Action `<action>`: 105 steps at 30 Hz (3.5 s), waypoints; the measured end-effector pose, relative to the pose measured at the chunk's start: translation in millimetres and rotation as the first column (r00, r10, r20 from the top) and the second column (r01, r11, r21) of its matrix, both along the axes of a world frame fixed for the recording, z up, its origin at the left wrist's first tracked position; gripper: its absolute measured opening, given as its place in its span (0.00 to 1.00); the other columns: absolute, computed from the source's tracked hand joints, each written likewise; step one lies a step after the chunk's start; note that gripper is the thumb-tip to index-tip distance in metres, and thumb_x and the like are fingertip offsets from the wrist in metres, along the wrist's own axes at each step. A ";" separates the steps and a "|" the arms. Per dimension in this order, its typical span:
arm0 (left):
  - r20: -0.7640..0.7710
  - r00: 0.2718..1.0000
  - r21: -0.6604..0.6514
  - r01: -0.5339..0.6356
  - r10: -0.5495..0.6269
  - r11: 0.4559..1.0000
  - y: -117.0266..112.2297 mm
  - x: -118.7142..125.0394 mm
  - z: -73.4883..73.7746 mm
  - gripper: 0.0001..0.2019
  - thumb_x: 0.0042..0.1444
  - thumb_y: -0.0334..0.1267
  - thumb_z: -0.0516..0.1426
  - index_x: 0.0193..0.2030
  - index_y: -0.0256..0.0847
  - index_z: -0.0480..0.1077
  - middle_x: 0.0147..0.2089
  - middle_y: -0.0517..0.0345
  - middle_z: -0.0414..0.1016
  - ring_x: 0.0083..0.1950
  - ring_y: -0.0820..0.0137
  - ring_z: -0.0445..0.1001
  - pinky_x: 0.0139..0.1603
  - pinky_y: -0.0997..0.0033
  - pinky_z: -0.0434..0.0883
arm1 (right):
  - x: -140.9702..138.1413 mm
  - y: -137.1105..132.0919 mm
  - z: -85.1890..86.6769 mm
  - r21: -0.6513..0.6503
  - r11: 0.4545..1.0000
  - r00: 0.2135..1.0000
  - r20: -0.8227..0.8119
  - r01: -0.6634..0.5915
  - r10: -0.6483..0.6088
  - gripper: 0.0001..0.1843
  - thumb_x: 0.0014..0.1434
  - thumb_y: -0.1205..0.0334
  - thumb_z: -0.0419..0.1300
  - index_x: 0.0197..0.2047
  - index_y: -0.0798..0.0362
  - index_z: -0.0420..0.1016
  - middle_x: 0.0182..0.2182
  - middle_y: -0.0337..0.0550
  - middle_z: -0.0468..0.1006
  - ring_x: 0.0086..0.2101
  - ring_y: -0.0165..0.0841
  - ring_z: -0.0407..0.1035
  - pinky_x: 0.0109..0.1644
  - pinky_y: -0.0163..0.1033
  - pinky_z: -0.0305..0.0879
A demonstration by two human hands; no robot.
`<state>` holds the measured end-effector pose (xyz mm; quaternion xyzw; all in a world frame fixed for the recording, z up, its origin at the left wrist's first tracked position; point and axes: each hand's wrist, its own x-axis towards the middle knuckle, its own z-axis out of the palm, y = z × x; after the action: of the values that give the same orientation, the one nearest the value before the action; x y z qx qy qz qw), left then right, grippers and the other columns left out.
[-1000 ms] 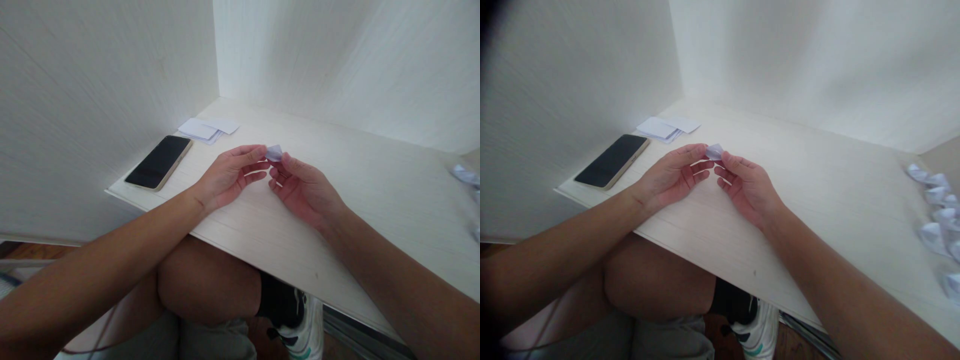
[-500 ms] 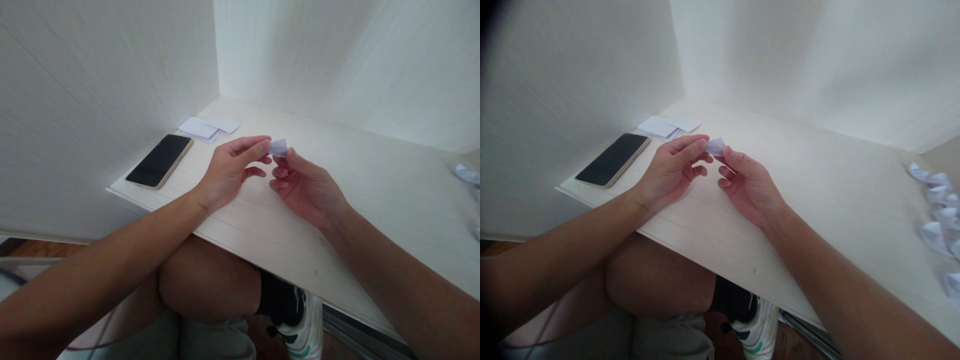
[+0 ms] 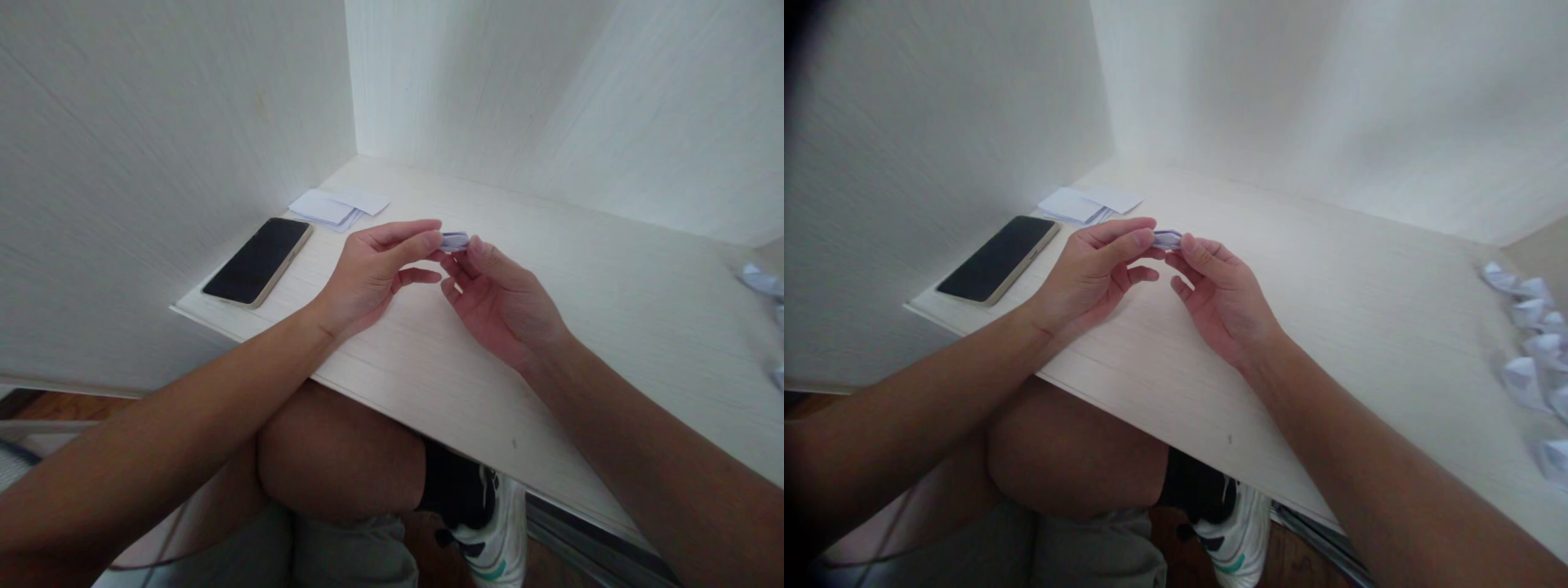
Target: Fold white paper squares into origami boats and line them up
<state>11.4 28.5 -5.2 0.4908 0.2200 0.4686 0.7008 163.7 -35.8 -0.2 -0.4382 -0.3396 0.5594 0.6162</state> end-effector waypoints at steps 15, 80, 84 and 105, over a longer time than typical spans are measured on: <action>0.004 0.997 -0.047 0.076 -0.075 0.996 4.5 -6.2 2.9 0.04 0.54 0.30 0.67 0.37 0.39 0.81 0.36 0.59 0.83 0.36 0.74 0.81 0.33 0.78 0.78 | 4.0 2.7 0.4 0.082 0.997 0.998 -0.056 0.008 -0.003 0.10 0.49 0.59 0.77 0.34 0.45 0.81 0.36 0.33 0.83 0.40 0.28 0.76 0.46 0.33 0.74; -0.352 0.916 -0.029 0.195 -0.193 0.980 24.4 -19.9 2.8 0.08 0.49 0.26 0.68 0.38 0.34 0.82 0.35 0.52 0.84 0.34 0.71 0.81 0.40 0.70 0.81 | 6.9 5.3 -7.3 0.077 0.994 0.936 0.337 0.081 -0.102 0.17 0.42 0.57 0.80 0.34 0.52 0.83 0.32 0.40 0.83 0.31 0.31 0.75 0.38 0.40 0.75; -0.371 0.920 -0.010 0.130 -0.125 0.991 22.4 -16.6 0.9 0.07 0.48 0.26 0.69 0.36 0.33 0.81 0.33 0.53 0.83 0.32 0.72 0.81 0.38 0.70 0.81 | 3.2 3.2 -6.4 0.115 0.983 0.889 0.422 0.140 -0.176 0.16 0.43 0.55 0.80 0.32 0.51 0.82 0.28 0.40 0.83 0.27 0.31 0.75 0.35 0.41 0.77; -0.519 0.812 0.359 -0.078 0.268 0.930 5.9 10.0 -5.9 0.04 0.53 0.31 0.66 0.36 0.35 0.82 0.31 0.53 0.82 0.31 0.67 0.81 0.32 0.70 0.81 | -2.6 -3.7 -7.1 0.328 0.913 0.461 0.790 0.241 -0.405 0.03 0.57 0.62 0.69 0.36 0.49 0.84 0.32 0.45 0.86 0.32 0.41 0.80 0.42 0.50 0.76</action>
<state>21.5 34.4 -11.0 0.6910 0.3805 0.3963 0.4698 161.1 -39.4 -7.3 -0.6553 -0.5508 0.1180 0.5033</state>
